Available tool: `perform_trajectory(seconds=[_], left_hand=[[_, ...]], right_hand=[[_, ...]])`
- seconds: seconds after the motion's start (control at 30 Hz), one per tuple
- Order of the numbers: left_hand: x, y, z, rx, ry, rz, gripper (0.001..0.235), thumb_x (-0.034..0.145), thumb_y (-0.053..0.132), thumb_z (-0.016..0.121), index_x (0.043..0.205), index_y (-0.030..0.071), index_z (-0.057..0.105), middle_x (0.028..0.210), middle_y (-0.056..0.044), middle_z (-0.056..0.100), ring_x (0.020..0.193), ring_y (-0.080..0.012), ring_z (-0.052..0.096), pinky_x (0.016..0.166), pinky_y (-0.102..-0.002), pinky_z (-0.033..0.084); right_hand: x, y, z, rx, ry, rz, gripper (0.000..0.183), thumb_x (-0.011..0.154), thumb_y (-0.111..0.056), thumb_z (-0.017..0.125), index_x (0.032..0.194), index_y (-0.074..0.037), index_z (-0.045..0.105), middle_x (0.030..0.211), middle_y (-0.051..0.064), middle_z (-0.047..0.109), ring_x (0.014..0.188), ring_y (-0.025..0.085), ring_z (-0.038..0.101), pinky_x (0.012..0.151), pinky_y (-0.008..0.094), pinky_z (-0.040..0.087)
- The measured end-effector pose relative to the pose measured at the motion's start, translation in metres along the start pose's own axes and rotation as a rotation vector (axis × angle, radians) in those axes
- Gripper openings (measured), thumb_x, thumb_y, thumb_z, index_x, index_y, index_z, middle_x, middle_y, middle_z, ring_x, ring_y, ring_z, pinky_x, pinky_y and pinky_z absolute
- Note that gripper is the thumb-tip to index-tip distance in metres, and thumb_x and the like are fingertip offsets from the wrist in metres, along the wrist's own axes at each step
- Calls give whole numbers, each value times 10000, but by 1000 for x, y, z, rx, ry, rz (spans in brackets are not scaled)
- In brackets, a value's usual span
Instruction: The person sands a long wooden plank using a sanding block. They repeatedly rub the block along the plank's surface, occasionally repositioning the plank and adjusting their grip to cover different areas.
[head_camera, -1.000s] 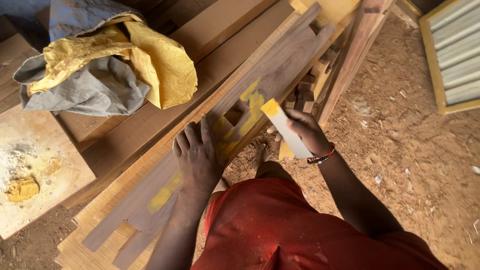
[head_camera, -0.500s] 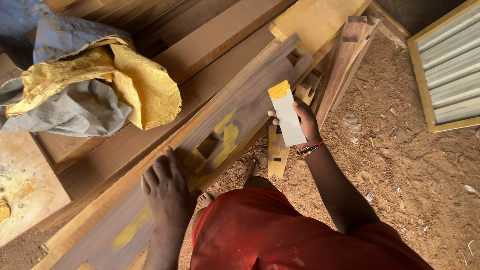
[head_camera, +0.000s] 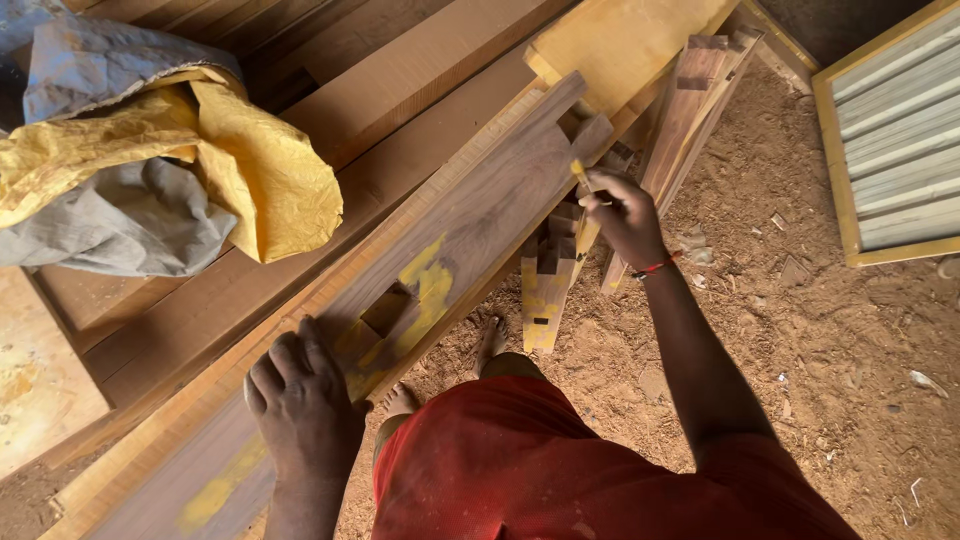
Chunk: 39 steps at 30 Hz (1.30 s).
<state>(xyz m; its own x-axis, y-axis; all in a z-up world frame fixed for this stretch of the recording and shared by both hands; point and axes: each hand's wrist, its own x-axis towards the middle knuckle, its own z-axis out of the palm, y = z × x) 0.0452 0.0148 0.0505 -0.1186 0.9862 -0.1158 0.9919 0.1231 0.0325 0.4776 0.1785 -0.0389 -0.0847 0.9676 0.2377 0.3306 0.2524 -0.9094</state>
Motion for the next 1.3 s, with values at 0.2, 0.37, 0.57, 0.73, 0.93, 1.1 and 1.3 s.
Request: perform_trajectory(seconds=[0.2, 0.37, 0.57, 0.73, 0.93, 1.1, 1.3], left_hand=[[-2, 2, 0, 30, -2, 8, 1199, 547, 435, 952, 1528, 20, 403, 1301, -137, 509, 1236, -331, 476, 1124, -485, 377], [-2, 2, 0, 34, 30, 22, 1157, 569, 408, 944, 1519, -1, 426, 1284, -144, 516, 1218, -331, 488, 1101, -480, 395], [0, -1, 16, 112, 155, 59, 1020, 638, 255, 903, 1513, -5, 448, 1287, -172, 526, 1181, -357, 502, 1069, -481, 426], [-3, -9, 32, -147, 160, 74, 970, 575, 162, 811, 1466, 16, 455, 1279, -190, 515, 1176, -416, 487, 1007, -535, 423], [-2, -11, 43, -99, 384, 119, 687, 760, 99, 612, 1416, -62, 489, 1252, -214, 538, 1168, -391, 515, 1051, -505, 418], [-4, -14, 47, -186, 505, 136, 548, 950, 173, 599, 1438, -65, 526, 1264, -196, 545, 1180, -357, 519, 1083, -496, 412], [-5, -29, 52, -235, 514, 228, 588, 911, 203, 610, 1428, -63, 519, 1298, -207, 545, 1177, -363, 525, 1076, -498, 409]], right_hand=[[23, -26, 2, -636, -106, -317, 465, 864, -58, 740, 1309, 48, 657, 1379, 176, 639, 1267, 315, 639, 1091, 391, 516], [31, -33, 5, -707, -146, -354, 493, 842, -91, 762, 1298, 56, 648, 1378, 193, 632, 1268, 337, 629, 1081, 396, 514], [47, -45, -15, -853, -387, -135, 492, 865, -191, 769, 1301, 11, 664, 1264, 191, 677, 1130, 297, 676, 1012, 411, 554], [82, 1, -43, -770, -164, 179, 556, 900, -311, 773, 1322, 15, 620, 1180, 206, 688, 922, 288, 709, 826, 426, 559], [144, 64, -23, -670, -243, 423, 362, 991, -312, 682, 1231, -41, 688, 1047, 128, 702, 768, 246, 676, 620, 399, 533], [109, 27, -33, -685, -279, 444, 313, 1050, -317, 661, 1127, -29, 759, 884, 172, 710, 655, 242, 643, 526, 381, 492], [65, -20, 8, -323, -449, 660, 472, 951, -357, 659, 1242, 14, 681, 959, 114, 718, 704, 170, 655, 538, 307, 496]])
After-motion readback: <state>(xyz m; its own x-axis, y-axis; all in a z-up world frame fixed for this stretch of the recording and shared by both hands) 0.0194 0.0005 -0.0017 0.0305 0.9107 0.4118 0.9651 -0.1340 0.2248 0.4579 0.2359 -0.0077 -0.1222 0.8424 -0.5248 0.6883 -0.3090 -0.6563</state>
